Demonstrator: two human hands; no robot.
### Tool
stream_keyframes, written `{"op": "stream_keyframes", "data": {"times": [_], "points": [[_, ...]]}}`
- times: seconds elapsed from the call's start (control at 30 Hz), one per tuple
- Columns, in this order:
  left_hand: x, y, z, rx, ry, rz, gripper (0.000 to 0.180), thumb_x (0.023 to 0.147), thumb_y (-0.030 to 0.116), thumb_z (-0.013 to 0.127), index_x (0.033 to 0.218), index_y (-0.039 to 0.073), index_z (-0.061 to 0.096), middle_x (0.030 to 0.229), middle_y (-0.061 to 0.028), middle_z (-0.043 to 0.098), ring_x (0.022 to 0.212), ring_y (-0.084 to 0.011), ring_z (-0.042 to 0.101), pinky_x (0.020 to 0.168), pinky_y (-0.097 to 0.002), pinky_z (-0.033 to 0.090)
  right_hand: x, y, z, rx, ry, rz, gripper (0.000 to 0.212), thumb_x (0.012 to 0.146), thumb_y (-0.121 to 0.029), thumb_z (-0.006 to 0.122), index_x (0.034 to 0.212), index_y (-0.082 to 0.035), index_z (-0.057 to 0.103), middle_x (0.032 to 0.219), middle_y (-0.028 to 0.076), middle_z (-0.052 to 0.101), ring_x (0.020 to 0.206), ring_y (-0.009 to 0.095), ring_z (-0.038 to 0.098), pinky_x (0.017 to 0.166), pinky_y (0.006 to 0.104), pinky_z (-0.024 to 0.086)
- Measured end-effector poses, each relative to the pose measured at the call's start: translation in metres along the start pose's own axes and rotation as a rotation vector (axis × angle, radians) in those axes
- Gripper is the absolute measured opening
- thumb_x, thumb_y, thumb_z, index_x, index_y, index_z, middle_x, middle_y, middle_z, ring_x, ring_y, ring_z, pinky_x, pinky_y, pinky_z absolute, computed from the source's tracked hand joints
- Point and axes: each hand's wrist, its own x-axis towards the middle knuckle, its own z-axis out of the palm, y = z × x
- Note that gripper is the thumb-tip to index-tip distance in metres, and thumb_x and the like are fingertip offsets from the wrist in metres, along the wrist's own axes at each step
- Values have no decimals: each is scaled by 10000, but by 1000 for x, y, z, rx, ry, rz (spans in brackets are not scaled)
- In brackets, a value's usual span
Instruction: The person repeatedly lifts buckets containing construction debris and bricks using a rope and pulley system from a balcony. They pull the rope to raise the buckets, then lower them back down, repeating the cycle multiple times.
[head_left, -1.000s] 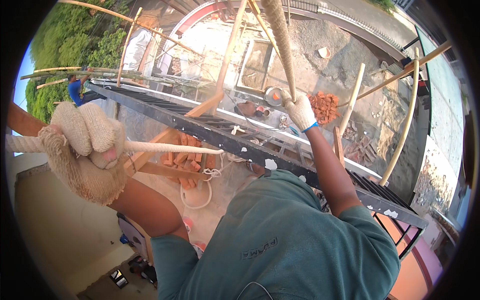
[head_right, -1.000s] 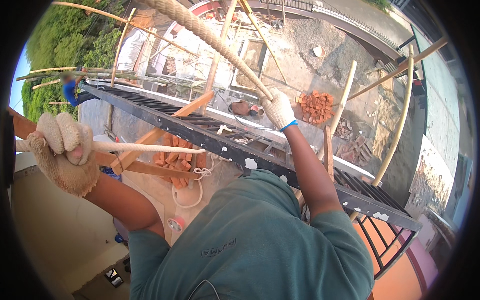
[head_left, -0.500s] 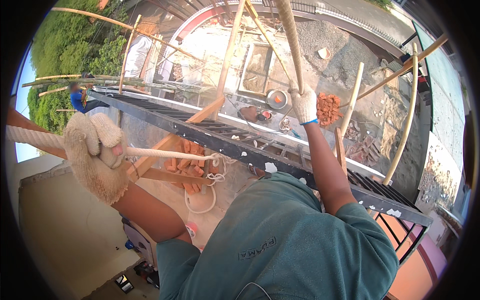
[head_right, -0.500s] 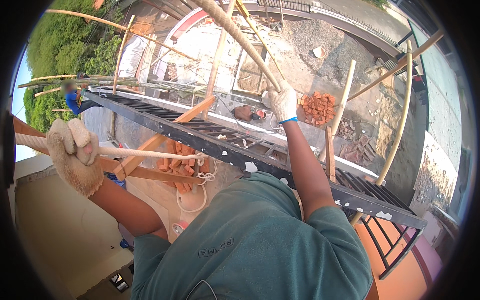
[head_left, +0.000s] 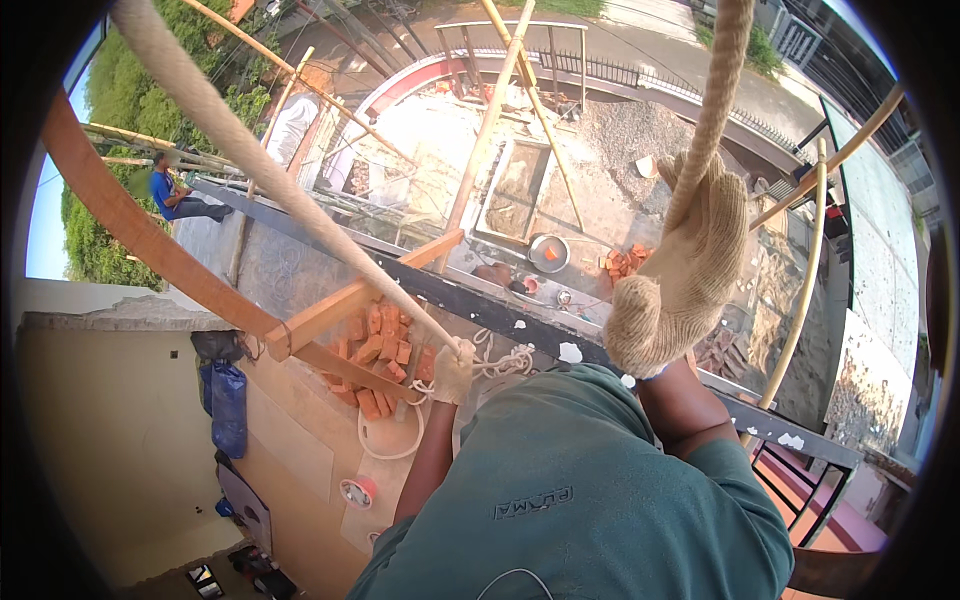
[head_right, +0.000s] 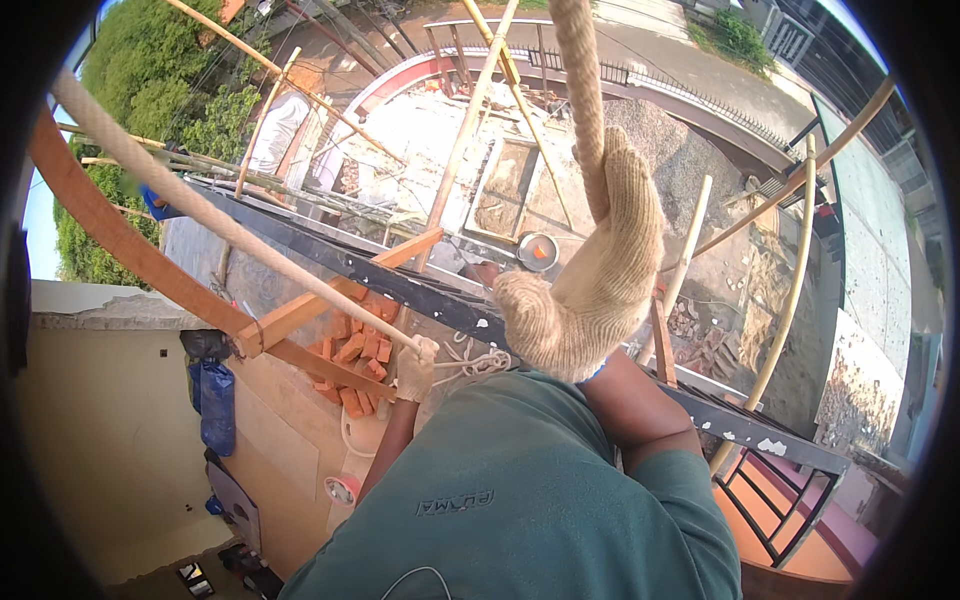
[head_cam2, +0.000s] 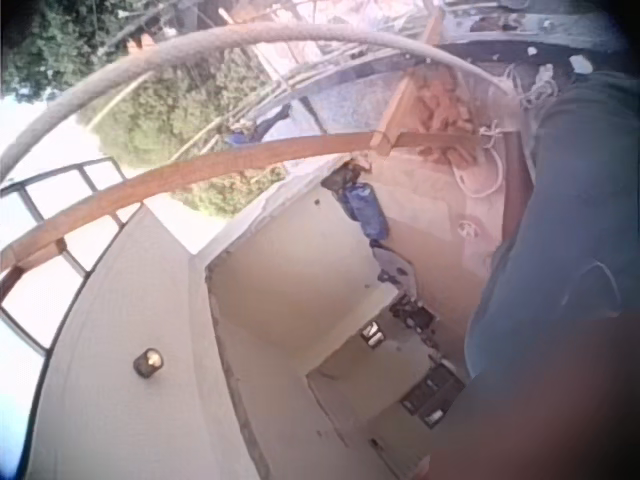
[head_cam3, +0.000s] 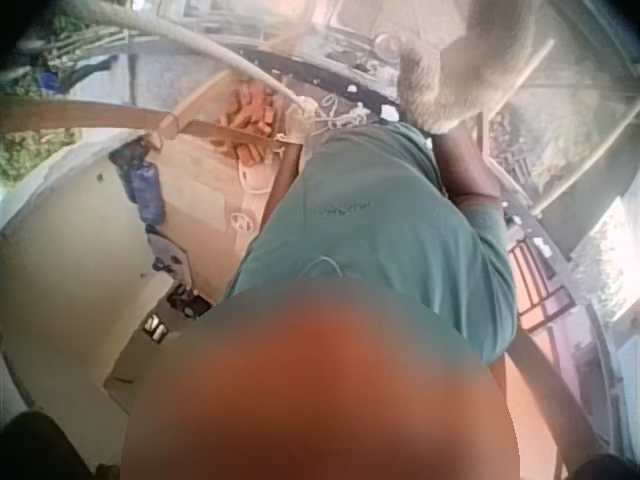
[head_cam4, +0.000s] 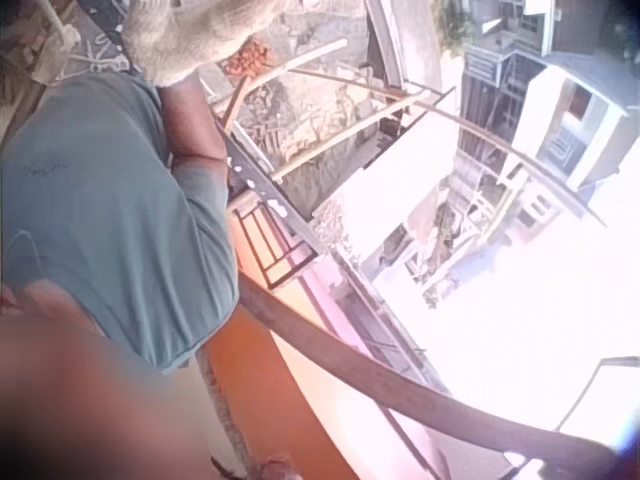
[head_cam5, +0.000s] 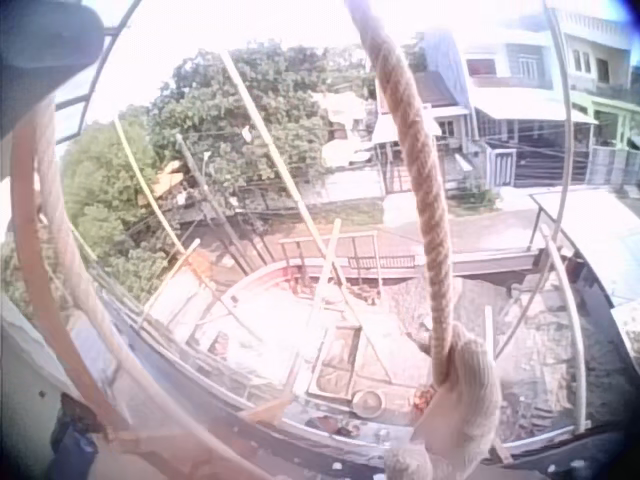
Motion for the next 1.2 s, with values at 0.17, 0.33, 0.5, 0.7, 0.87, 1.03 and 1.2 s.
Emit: {"op": "stream_keyframes", "data": {"times": [0.17,0.33,0.5,0.7,0.87,1.03,1.2], "points": [[-20,-78,42,525,-329,-27,383,977,385,557,1085,65,738,995,-213,732,954,-384,717,862,-558,526,16,-53,54,221,-238,-142,1111,897,-395,784,1656,-126,18,1670,202,210,1551,372,231,1263,563,182],[-26,-96,45,670,-535,-183,373,942,451,593,1157,198,761,1285,-155,672,1250,-379,596,996,-550,487,11,-74,118,515,-459,613,629,1025,-311,645,1484,50,412,1205,175,656,1018,228,682,888,371,564],[-39,-119,9,702,-714,-332,438,913,405,635,1294,198,698,1515,-173,509,1444,-414,399,1154,-596,339,-48,-69,124,729,-572,535,535,1037,-540,554,917,-18,537,608,40,503,470,142,518,443,288,446],[63,-30,-95,-517,185,51,370,933,114,570,1294,44,615,1252,-147,672,1188,-255,632,1003,-359,491,-148,-19,150,331,-708,758,450,1065,-445,550,924,-17,553,682,51,556,546,139,577,514,270,479],[55,192,-195,-631,-336,645,738,962,307,706,1533,87,294,1419,-175,517,1176,-234,607,949,-367,530,-266,55,196,111,-1073,350,485,981,-458,659,1164,-9,640,945,109,682,858,230,671,774,389,553],[67,193,-197,-221,-515,463,432,1003,429,601,895,22,698,732,-131,701,679,-247,705,659,-409,537,-279,83,218,-212,-1412,155,406,969,-308,629,1289,-57,642,1278,158,674,1234,354,613,1026,460,482],[84,72,-164,-134,-184,539,445,1011,431,583,857,34,712,683,-192,651,648,-334,681,603,-453,501,-189,10,188,-40,-909,1090,432,1059,-334,541,1302,14,621,1085,166,732,1018,344,714,969,494,560]]}}
